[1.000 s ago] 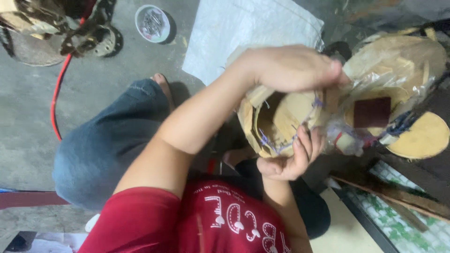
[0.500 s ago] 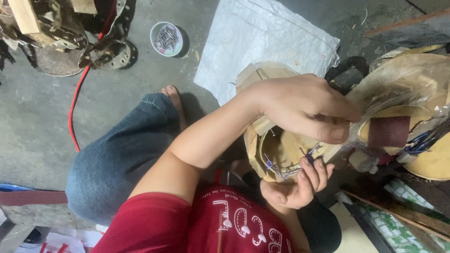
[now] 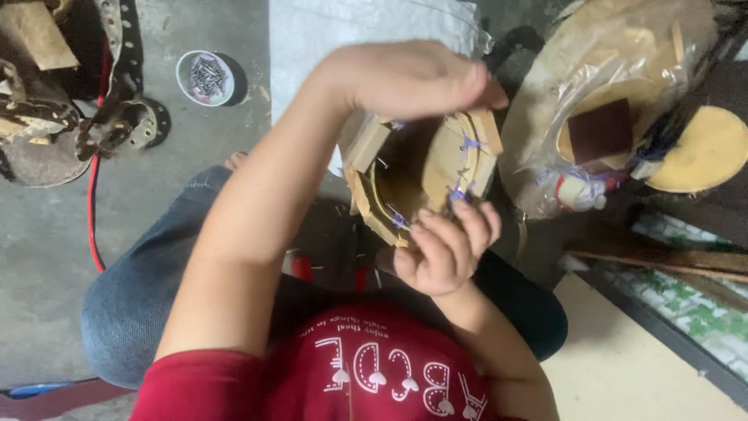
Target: The person sands a small wooden box with sandpaper, then uses a knife to scrape or trim the edges. They continue sanding different sides of the box and inspect it by turning it over.
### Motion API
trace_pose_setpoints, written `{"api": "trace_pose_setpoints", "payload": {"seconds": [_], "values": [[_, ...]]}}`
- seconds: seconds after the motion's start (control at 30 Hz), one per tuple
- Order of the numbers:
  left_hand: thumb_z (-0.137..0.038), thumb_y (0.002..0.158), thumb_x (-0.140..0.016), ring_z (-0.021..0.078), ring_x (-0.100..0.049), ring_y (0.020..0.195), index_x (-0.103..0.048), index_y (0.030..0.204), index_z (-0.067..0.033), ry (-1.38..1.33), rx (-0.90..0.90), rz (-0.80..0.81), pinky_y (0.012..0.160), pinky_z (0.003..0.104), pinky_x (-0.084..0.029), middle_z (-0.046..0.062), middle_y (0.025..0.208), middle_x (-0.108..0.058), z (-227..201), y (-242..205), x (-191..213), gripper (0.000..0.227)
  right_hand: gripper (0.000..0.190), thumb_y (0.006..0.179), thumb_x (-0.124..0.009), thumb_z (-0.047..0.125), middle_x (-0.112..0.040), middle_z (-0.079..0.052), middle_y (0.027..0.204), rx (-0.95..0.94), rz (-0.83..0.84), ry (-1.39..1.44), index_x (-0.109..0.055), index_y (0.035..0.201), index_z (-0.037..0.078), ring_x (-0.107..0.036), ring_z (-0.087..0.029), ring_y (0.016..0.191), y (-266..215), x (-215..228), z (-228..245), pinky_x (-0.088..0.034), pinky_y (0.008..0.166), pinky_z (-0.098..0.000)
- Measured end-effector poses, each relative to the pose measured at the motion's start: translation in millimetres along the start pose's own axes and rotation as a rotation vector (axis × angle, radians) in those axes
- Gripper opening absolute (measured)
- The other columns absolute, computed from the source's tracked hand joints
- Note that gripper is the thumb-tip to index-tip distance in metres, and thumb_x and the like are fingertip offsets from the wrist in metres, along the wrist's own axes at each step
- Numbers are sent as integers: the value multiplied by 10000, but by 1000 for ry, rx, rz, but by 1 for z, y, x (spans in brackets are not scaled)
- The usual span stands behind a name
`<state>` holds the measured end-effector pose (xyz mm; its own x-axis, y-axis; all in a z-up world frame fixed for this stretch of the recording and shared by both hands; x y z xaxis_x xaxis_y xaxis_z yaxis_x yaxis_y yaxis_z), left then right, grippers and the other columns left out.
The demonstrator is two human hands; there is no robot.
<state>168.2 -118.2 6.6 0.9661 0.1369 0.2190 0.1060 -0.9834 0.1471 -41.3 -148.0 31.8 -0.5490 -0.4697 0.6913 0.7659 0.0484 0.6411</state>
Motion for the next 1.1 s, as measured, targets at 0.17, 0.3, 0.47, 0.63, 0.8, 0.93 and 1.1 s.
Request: {"api": "trace_pose_setpoints", "payload": {"seconds": [0.17,0.3,0.47,0.63,0.8,0.93,1.1], "values": [[-891,698,78,182,-681,1053,-762,1128,-109,-91,117,-12,980,341,-451,23,1165,-758,-1,25,9,1226,363,1031,-514,320,-732,-86,926,88,133,40,-700,830,82,-643,-263,998,19,-5,15,-532,828,-410],[-883,477,100,255,-466,1425,-643,1368,-151,-150,348,222,1184,483,-257,49,1464,-607,2,28,-8,1372,613,1074,-338,484,-740,-57,812,1,91,15,-721,823,77,-682,-199,715,22,-15,10,-462,681,-312],[-915,603,84,290,-685,1194,-717,1239,-133,-65,139,244,1008,426,-504,90,1250,-743,14,33,-17,1287,594,1068,-369,511,-668,5,650,-29,-18,-21,-674,739,122,-596,-128,582,11,-17,6,-401,644,-281],[-782,817,11,154,-729,693,-745,991,-95,-38,-44,211,651,277,-545,9,756,-734,10,33,-18,1036,546,1055,-400,497,-654,5,686,-72,30,-46,-640,733,126,-575,-129,611,20,-17,6,-387,645,-291],[-652,978,-130,128,-490,466,-584,734,-120,31,-185,143,525,281,-446,-44,540,-496,9,31,-17,741,544,1052,-385,526,-642,22,686,-109,53,-62,-619,736,149,-533,-110,605,15,-17,5,-366,642,-297],[-614,1005,-193,156,-477,436,-537,684,-123,48,-183,120,500,302,-434,-21,521,-519,6,27,-16,681,540,1052,-380,525,-623,29,650,-98,72,-67,-583,710,161,-552,-117,600,22,-19,8,-388,654,-287],[-594,1027,-204,115,-425,414,-481,647,-138,23,-262,87,464,262,-398,-48,504,-441,7,26,-18,656,549,1055,-374,533,-565,36,600,-84,38,-77,-535,674,173,-452,-112,546,20,-23,8,-335,624,-294]]}}
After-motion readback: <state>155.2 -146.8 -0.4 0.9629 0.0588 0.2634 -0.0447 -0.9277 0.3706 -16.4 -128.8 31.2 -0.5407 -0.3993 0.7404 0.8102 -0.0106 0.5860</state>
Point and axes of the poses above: each hand's wrist, its own y-axis towards the middle knuckle, its own x-axis out of the back of the hand, z = x × y, the point moved 6 cm from there along y, towards the middle knuckle
